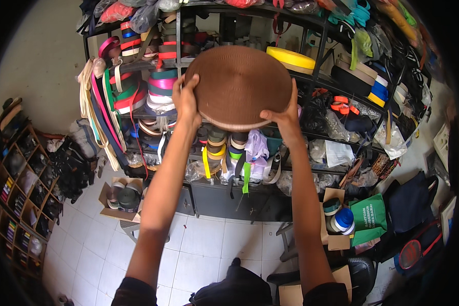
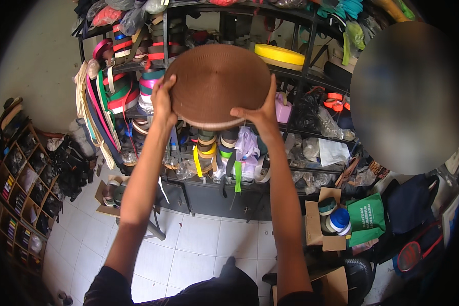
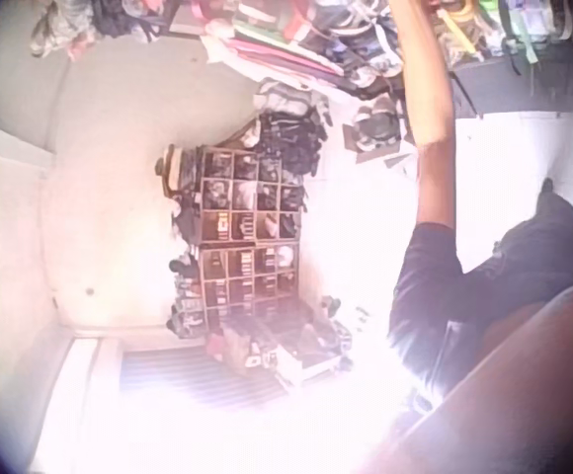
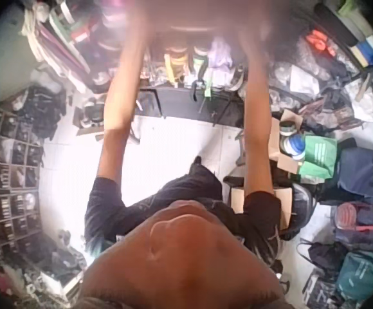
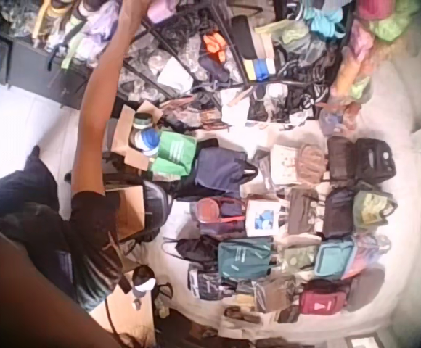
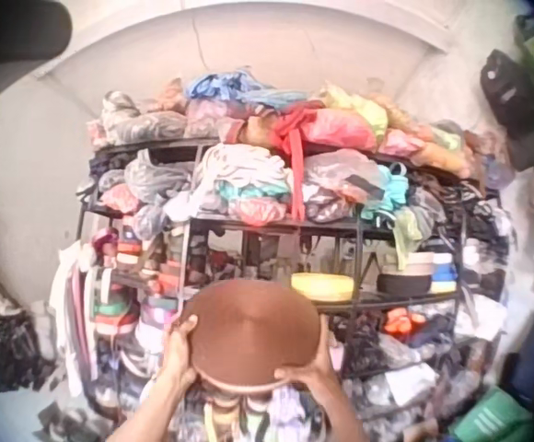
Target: The person picks up rolls of colored webbing from a box on a chair and places them one by one onto a metal storage shelf.
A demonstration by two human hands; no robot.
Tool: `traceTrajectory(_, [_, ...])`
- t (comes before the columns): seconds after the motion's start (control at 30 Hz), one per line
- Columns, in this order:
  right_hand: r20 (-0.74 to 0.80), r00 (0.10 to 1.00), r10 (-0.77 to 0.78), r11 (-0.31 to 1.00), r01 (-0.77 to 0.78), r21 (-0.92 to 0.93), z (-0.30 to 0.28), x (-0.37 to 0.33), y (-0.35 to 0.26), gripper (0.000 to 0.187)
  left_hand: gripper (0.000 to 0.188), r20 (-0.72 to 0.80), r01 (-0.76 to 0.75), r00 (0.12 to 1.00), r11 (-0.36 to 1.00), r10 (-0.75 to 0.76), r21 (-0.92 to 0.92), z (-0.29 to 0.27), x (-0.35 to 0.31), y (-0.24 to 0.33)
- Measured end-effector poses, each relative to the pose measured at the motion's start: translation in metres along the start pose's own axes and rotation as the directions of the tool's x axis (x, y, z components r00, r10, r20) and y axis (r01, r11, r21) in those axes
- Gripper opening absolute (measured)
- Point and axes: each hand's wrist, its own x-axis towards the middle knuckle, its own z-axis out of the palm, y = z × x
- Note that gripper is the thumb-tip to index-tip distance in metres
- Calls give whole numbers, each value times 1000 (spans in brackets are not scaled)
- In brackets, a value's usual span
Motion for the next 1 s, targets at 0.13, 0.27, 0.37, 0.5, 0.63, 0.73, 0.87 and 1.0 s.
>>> traceTrajectory(0.13, [216,975,-61,998,63,-2,-16,63,28,137,52,21,-14,1000,999,15,-43,19,100,-7])
traceTrajectory(0.27, [63,998,-6,998,10,-60,-4,118,49,132,20,80,29,996,999,-31,27,32,182,-27])
traceTrajectory(0.37, [-30,993,-111,972,103,-209,-10,150,68,128,22,125,150,979,983,-164,110,59,228,-30])
traceTrajectory(0.5, [-95,984,-153,897,98,-431,-12,192,118,123,30,200,140,965,979,-169,148,59,310,-35])
traceTrajectory(0.63, [-187,979,-80,707,-77,-703,-17,201,136,109,40,170,40,974,853,-149,520,85,307,-59])
traceTrajectory(0.73, [-207,944,-258,440,-76,-895,-9,211,141,97,68,394,-382,918,163,-52,910,83,313,-68])
traceTrajectory(0.87, [-68,920,-386,242,30,-970,-13,212,169,68,75,311,-324,946,256,90,911,95,315,-98])
traceTrajectory(1.0, [-44,908,-417,179,34,-983,-11,218,179,58,82,438,-428,895,445,87,787,93,312,-95])
